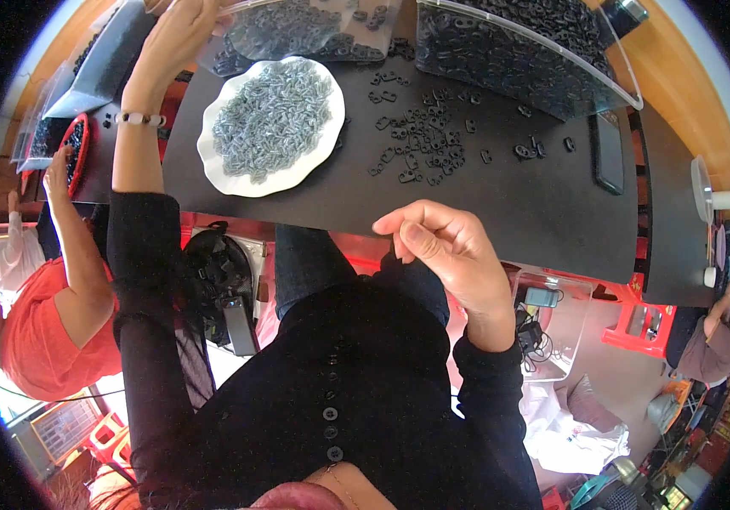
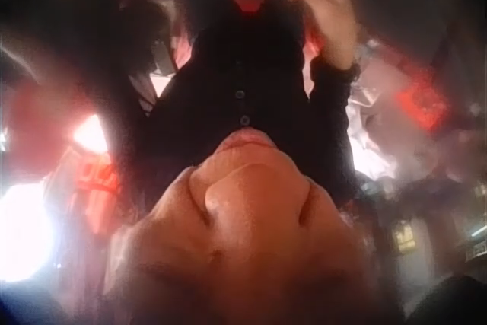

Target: The person assembles plastic cord locks by hand, picking up plastic pieces and small springs from the table and fitting them together.

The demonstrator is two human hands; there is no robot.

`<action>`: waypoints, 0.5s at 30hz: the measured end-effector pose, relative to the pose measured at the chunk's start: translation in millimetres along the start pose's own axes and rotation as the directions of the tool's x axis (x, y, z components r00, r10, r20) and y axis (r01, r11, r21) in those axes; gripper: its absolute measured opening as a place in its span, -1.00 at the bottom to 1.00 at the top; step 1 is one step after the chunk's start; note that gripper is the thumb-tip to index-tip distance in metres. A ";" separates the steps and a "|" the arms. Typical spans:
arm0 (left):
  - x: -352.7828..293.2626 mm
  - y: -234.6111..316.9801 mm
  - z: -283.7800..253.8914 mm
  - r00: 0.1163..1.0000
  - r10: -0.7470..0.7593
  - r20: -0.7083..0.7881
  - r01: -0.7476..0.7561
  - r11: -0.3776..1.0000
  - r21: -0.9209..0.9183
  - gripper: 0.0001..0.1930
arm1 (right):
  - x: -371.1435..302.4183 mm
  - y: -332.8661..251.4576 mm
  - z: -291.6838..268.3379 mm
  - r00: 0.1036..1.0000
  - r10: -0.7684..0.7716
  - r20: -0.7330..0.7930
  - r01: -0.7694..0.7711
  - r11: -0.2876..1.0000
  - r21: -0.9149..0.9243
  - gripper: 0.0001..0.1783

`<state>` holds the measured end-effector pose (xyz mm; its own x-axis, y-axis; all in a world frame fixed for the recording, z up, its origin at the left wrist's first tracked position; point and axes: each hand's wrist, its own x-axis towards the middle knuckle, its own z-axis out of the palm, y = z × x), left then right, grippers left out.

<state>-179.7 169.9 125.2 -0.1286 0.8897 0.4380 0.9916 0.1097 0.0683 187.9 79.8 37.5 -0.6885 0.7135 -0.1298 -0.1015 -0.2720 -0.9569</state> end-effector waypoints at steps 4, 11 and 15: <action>-5.6 -5.0 15.7 0.974 0.128 -0.188 -0.185 0.926 -0.328 -0.58 | 6.6 -4.7 -14.4 0.998 -0.053 -0.046 0.047 0.991 -0.129 -0.67; -65.9 26.3 27.3 0.823 0.025 -0.568 -0.252 0.912 -0.325 -0.84 | 28.1 -30.3 -25.6 0.975 -0.125 -0.185 0.027 0.889 -0.457 -0.69; -135.3 61.2 41.3 0.836 -0.128 -0.534 -0.222 0.811 -0.541 -0.90 | 33.9 -73.5 -42.0 0.931 -0.315 -0.182 0.128 0.752 -0.646 -0.66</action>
<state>-101.1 74.5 33.1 -0.2409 0.4930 0.8360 0.8259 -0.3484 0.4434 202.1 151.1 92.5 -0.4784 0.8679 0.1334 0.2997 0.3042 -0.9043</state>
